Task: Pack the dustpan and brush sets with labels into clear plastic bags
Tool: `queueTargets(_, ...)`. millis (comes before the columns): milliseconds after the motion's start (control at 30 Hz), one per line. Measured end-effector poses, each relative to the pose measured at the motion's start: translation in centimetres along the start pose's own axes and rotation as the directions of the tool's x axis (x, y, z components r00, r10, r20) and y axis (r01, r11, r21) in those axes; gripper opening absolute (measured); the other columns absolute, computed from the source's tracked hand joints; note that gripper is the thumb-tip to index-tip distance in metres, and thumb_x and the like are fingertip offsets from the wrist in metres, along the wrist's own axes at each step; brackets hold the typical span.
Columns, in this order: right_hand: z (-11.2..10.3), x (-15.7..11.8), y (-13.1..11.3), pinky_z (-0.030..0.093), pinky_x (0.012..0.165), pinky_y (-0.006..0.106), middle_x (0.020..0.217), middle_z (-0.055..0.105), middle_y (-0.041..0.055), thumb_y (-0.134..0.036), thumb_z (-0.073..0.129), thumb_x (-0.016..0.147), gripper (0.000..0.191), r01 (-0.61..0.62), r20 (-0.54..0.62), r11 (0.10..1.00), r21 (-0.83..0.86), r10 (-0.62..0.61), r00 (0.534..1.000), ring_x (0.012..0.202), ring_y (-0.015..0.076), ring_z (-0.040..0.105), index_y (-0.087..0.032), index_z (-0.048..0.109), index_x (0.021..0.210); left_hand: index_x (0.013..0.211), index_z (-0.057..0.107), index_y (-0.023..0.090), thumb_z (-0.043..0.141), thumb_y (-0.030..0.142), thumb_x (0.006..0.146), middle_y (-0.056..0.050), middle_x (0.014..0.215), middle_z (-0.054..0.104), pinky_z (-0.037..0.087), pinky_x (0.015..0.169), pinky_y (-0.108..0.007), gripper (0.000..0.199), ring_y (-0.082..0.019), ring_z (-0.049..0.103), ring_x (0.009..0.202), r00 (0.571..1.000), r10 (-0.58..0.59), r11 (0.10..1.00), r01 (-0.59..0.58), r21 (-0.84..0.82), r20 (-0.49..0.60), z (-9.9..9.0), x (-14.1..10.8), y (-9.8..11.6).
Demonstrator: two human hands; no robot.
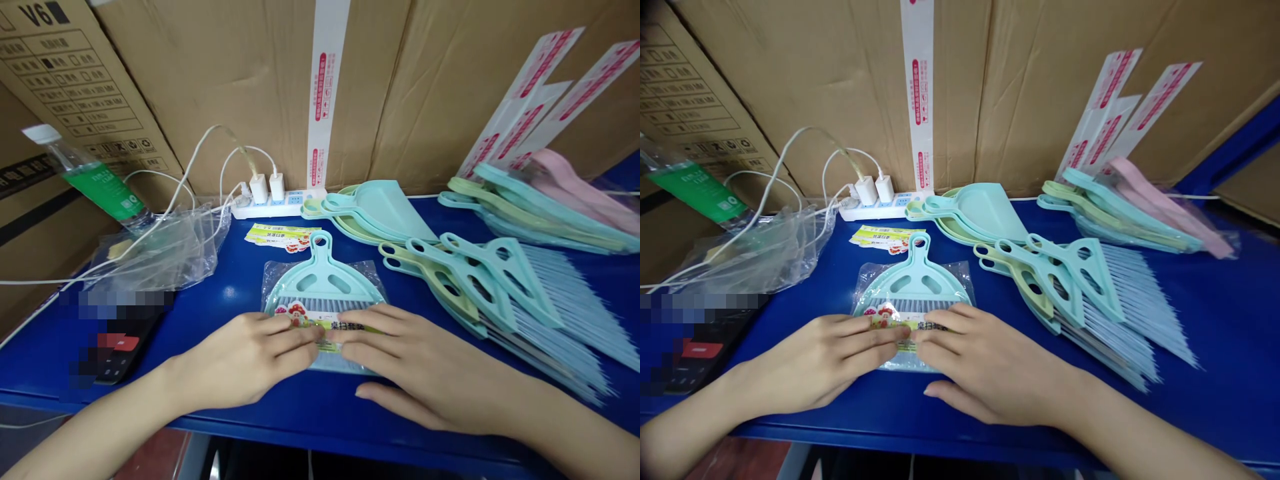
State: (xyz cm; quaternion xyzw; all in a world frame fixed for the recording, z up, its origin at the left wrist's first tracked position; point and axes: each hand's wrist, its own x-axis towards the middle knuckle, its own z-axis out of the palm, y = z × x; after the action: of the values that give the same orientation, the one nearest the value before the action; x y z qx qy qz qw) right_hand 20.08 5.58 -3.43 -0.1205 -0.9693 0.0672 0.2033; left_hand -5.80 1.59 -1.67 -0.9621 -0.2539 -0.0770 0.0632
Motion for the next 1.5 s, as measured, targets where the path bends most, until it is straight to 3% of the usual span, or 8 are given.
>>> queueTargets(433,0.5,0.0,-0.1,0.045,0.097,0.036,0.097,0.076,0.0041,-0.027,0.042,0.103,0.03,-0.021,-0.006,0.998,-0.063,0.02,1.0,0.106,0.0209,0.064,-0.016,0.069,0.105,0.111,0.064,0.015,0.028,0.011,0.101,-0.005,0.122,0.072,0.057,0.076,-0.028,0.037,-0.017,0.071,0.097,1.0,-0.02,0.999,0.02,-0.038,0.005,-0.1,0.0,0.0)
queueTargets(600,0.0,0.0,0.0,0.04,0.102,0.04,0.083,0.075,0.001,-0.024,0.045,0.101,0.028,-0.024,-0.04,0.993,-0.113,0.02,0.999,0.099,0.0224,0.065,-0.019,0.07,0.091,0.116,0.062,0.015,0.031,0.006,0.098,-0.006,0.121,0.072,0.058,0.073,-0.027,0.037,-0.017,0.071,0.098,0.997,-0.05,0.997,0.053,-0.05,0.052,-0.4,-0.3,-0.2)
queueTargets(867,-1.0,-0.2,0.1,0.04,0.099,0.038,0.07,0.071,-0.0008,-0.022,0.048,0.1,0.026,-0.052,-0.021,0.996,-0.069,0.05,0.999,0.092,0.0215,0.063,-0.022,0.068,0.083,0.108,0.063,0.021,0.04,0.005,0.09,-0.004,0.094,0.075,0.054,0.064,-0.025,0.033,-0.016,0.07,0.075,0.981,-0.156,0.975,0.172,-0.138,0.117,-1.3,-1.0,-1.0)
queueTargets(1133,-2.1,-0.6,0.3,0.043,0.087,0.037,0.072,0.07,0.0017,-0.023,0.053,0.097,0.02,-0.139,0.062,0.99,0.014,0.137,0.989,0.091,0.0213,0.062,-0.024,0.07,0.086,0.09,0.064,0.022,0.036,0.007,0.094,-0.001,0.08,0.071,0.046,0.059,-0.025,0.032,-0.015,0.068,0.068,0.972,-0.215,0.936,0.233,-0.262,0.098,-1.9,-1.3,-1.7)
queueTargets(1500,-3.1,-0.7,0.3,0.048,0.084,0.037,0.076,0.072,0.0021,-0.024,0.053,0.096,0.022,-0.163,0.082,0.986,0.022,0.161,0.984,0.084,0.0205,0.067,-0.025,0.072,0.086,0.087,0.067,0.022,0.037,0.004,0.094,0.001,0.076,0.072,0.045,0.061,-0.025,0.035,-0.014,0.069,0.069,0.969,-0.234,0.923,0.248,-0.294,0.083,-2.3,-1.3,-1.8)
